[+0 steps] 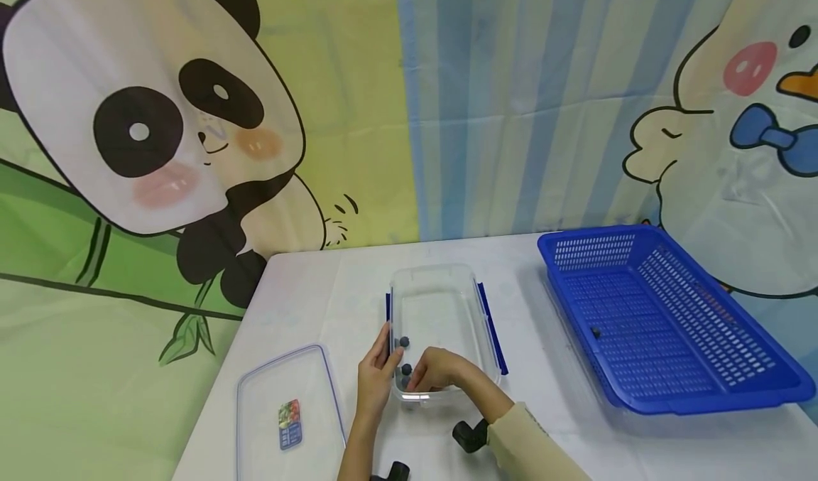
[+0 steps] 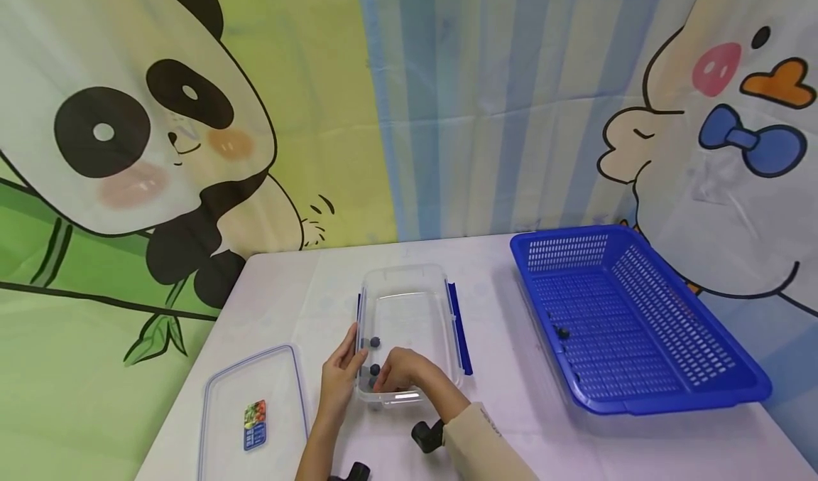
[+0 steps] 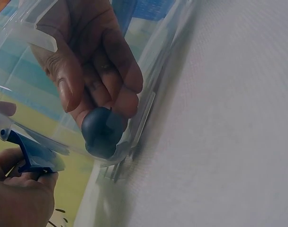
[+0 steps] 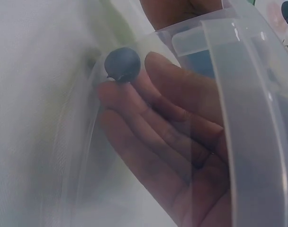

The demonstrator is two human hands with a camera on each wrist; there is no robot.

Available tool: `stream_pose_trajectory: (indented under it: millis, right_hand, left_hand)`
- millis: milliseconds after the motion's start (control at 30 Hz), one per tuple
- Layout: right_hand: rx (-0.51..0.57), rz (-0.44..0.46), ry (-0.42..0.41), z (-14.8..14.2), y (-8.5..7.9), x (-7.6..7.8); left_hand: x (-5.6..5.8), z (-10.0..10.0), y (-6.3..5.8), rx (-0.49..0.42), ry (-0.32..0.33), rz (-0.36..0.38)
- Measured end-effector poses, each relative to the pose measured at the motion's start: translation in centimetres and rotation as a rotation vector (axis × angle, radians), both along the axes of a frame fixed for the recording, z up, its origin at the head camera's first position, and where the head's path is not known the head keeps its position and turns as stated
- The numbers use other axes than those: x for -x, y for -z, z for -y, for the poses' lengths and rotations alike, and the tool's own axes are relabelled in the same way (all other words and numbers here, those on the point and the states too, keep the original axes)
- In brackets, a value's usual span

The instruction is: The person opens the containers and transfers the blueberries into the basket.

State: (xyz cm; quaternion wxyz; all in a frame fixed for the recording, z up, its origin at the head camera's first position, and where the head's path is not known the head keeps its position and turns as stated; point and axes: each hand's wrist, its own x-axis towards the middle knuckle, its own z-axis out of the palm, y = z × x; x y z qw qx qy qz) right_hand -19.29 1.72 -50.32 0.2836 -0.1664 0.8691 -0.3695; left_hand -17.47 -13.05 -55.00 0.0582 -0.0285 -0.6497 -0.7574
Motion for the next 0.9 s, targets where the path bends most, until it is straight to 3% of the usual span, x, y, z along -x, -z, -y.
stream_pose_trajectory:
  millis: [233,600,733,900]
  right_hand:
    - [0.017,-0.019,-0.008,0.1,-0.2,0.3]
    - [0.062,-0.035,-0.031,0.2,-0.1,0.5]
    - [0.151,-0.010,-0.023,-0.1,0.2,0.5]
    - [0.341,0.028,0.026,-1.3,-0.4,0.4]
  left_hand:
    - [0.2,0.0,0.1,0.018,-0.011,-0.054]
    - [0.2,0.1,0.2,0.008,-0.017,-0.041]
    - [0.2,0.1,0.4,-0.006,-0.005,-0.051]
    - [0.0,0.1,0.5,-0.017,0.004,-0.054]
